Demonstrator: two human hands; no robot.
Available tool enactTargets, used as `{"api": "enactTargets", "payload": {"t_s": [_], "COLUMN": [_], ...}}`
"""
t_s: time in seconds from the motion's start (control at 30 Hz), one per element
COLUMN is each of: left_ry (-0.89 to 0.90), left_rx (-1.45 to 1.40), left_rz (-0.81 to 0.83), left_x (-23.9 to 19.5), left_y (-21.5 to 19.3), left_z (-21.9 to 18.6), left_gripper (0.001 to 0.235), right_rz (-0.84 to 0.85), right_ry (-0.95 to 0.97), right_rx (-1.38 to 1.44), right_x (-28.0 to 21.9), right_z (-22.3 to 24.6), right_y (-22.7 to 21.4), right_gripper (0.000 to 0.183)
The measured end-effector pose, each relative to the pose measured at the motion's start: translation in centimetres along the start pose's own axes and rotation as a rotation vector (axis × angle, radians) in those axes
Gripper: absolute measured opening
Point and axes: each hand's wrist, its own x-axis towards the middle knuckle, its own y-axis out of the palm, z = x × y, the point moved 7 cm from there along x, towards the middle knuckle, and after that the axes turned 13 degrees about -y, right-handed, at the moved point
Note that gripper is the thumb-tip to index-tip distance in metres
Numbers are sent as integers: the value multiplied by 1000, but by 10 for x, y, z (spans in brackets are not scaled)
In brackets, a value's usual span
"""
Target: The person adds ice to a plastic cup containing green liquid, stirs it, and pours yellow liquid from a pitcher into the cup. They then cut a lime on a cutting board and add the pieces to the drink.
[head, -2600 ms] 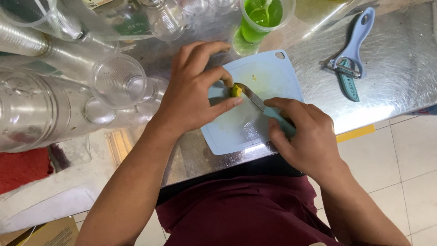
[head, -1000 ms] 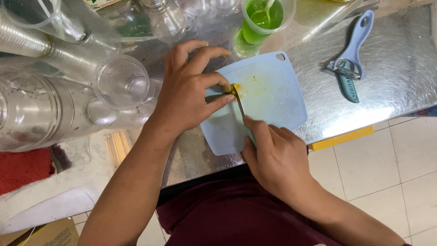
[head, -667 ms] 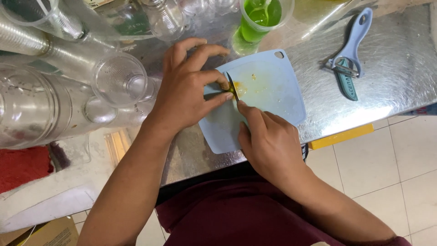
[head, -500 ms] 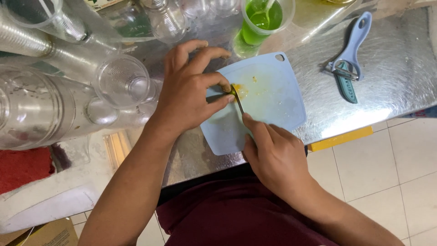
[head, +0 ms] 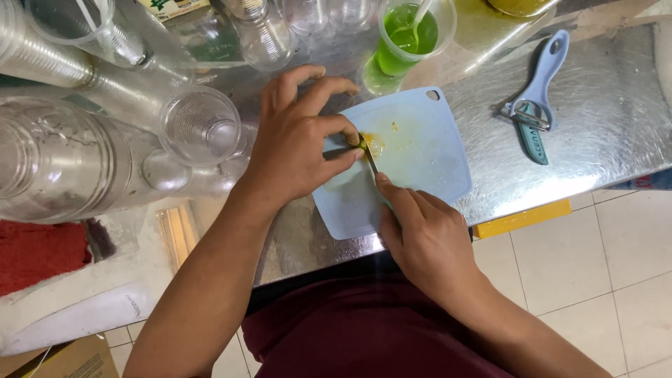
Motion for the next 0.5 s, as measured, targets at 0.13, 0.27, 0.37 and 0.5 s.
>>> {"api": "enactTargets", "payload": {"t_s": [0.13, 0.27, 0.37, 0.5], "left_ry": [9, -1, -13, -20], "left_rx": [-9, -19, 0, -9], "left_rz": [17, 13, -5, 14], "left_x": [1, 0, 0, 0], "left_y": [1, -1, 1, 2], "left_z": [1, 0, 0, 2], "left_gripper": [20, 21, 19, 18], "right_rz": [-27, -13, -11, -9], "right_ry": [-29, -13, -10, -35], "right_rx": [0, -34, -4, -14], "right_x": [8, 14, 2, -11], "right_z": [0, 1, 2, 9], "right_y": [3, 6, 4, -2], "right_gripper": [38, 38, 38, 42]}}
